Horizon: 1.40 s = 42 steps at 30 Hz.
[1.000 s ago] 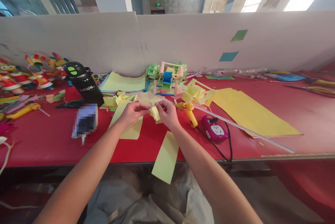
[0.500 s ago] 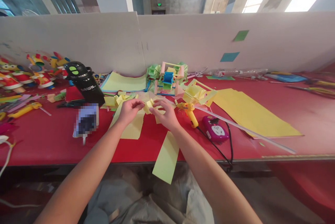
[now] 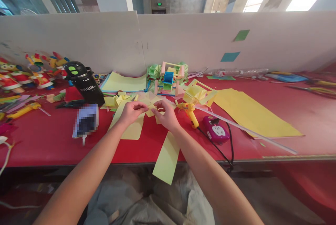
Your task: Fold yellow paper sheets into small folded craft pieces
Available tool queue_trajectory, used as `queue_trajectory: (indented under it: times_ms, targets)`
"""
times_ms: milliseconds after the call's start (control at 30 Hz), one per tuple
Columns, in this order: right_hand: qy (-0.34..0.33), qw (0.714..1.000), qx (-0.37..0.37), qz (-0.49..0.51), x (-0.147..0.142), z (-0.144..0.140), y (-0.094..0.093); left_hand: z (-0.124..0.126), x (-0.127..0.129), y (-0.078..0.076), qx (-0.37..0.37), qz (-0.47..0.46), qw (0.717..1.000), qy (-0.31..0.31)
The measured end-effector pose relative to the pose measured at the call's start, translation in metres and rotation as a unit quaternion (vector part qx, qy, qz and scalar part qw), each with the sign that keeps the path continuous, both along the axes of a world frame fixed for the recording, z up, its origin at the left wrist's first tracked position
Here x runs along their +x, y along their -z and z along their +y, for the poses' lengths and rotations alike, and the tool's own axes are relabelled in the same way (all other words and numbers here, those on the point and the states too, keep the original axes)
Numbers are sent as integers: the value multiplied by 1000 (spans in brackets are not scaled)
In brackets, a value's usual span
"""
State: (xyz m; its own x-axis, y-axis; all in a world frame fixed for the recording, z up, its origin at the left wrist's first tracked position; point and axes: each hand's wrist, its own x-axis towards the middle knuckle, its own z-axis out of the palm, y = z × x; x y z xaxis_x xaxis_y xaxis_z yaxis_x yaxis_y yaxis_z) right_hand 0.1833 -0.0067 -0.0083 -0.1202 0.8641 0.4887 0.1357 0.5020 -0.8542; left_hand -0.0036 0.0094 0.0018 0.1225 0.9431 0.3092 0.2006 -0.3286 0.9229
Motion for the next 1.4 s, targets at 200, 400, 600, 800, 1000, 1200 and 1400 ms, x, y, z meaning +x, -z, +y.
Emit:
queue_trajectory:
  times_ms: [200,400,600,800,1000,1200,1400]
  targets:
    - [-6,1000,-2,-3,0,3,0,-3,1,-5,-30,-54,998,26]
    - [-29,999,-36,-14,-1,-1,-6,-4,-3,-8,-51,-39,998,4]
    - [-24,997,-36,-62,3,-5,-11,-6,-3,-7,-38,7,999,36]
    - [-46,992,-79,-82,1,-5,-9,-5,-1,-5,5,47,999,18]
    - [-43,990,-73,-109,3,-6,-7,-5,0,-7,11,39,999,10]
    - [-33,991,-107,-74,5,-5,-9,-7,0,-5,-8,47,998,41]
    - [23,994,-103,-20,3,-4,-10,7,-12,-11,32,-248,947,-203]
